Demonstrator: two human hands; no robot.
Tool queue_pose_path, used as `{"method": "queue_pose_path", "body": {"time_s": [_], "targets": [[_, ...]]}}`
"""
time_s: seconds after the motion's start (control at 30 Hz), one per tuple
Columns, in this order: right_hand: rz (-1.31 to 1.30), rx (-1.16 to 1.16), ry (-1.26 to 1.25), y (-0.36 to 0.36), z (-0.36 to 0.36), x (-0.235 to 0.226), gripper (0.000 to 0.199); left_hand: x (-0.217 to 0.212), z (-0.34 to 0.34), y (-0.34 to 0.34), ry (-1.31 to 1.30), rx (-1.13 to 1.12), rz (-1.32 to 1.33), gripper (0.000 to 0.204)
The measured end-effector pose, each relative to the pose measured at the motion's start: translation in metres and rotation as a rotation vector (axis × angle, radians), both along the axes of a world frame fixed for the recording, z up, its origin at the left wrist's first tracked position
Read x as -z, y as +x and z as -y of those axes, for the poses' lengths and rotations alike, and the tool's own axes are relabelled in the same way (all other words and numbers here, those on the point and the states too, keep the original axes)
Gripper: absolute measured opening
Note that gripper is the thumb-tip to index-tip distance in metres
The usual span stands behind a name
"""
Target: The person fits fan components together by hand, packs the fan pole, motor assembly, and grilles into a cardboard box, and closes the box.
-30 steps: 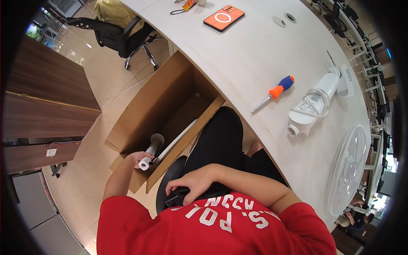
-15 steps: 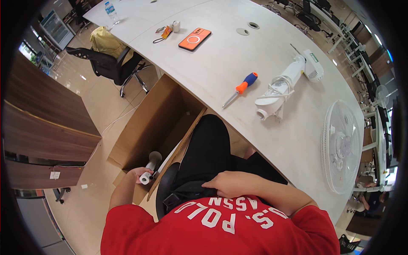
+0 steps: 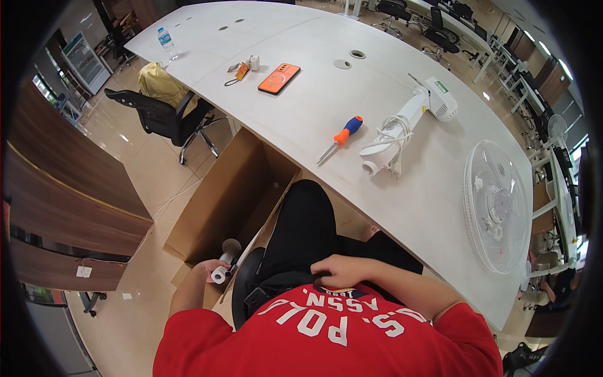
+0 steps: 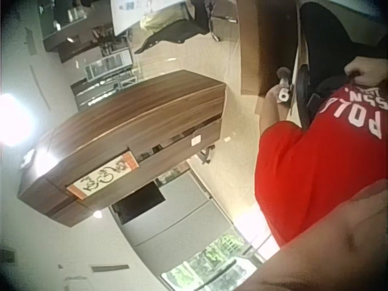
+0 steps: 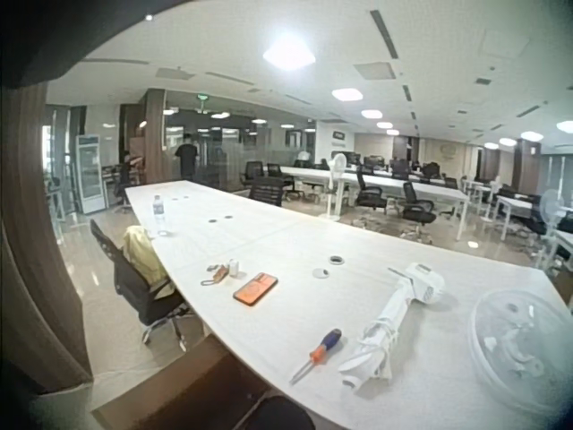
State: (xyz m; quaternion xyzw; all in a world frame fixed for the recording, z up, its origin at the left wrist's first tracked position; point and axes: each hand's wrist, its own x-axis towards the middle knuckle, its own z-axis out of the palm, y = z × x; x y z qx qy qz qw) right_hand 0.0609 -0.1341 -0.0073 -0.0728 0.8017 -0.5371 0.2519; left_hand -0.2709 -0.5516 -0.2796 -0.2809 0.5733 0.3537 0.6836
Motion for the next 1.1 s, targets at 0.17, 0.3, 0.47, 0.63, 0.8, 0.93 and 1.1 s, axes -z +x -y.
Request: {"method": "queue_pose_path", "body": {"time_s": [0.17, 0.3, 0.47, 0.63, 0.8, 0.93, 1.1], "targets": [[0.236, 0.008, -0.229, 0.005, -0.025, 0.007, 0.025, 0.0, 0.001, 0.002, -0.006, 0.007, -0.016, 0.019], [0.232, 0.149, -0.436, 0.039, -0.049, 0.004, 0.032, -0.002, -0.001, 0.001, -0.002, -0.003, 0.008, 0.019], [0.365, 0.354, -0.168, 0.153, -0.083, -0.022, 0.04, 0.001, 0.001, -0.003, 0.018, 0.008, -0.015, 0.018], [0.607, 0.594, -0.374, 0.249, -0.045, -0.017, 0.029, 0.01, -0.002, -0.01, 0.012, 0.065, -0.004, 0.018], [0.239, 0.344, 0.253, 0.187, -0.034, -0.049, 0.033, 0.018, -0.003, -0.012, -0.014, 0.087, 0.014, 0.016], [0.342, 0.054, 0.348, 0.14, -0.058, -0.061, 0.05, 0.028, -0.017, -0.015, 0.003, 0.111, 0.018, 0.016], [0.04, 0.152, 0.324, 0.012, -0.063, -0.1, 0.054, 0.05, 0.008, -0.025, 0.061, -0.007, 0.118, 0.017]]}}
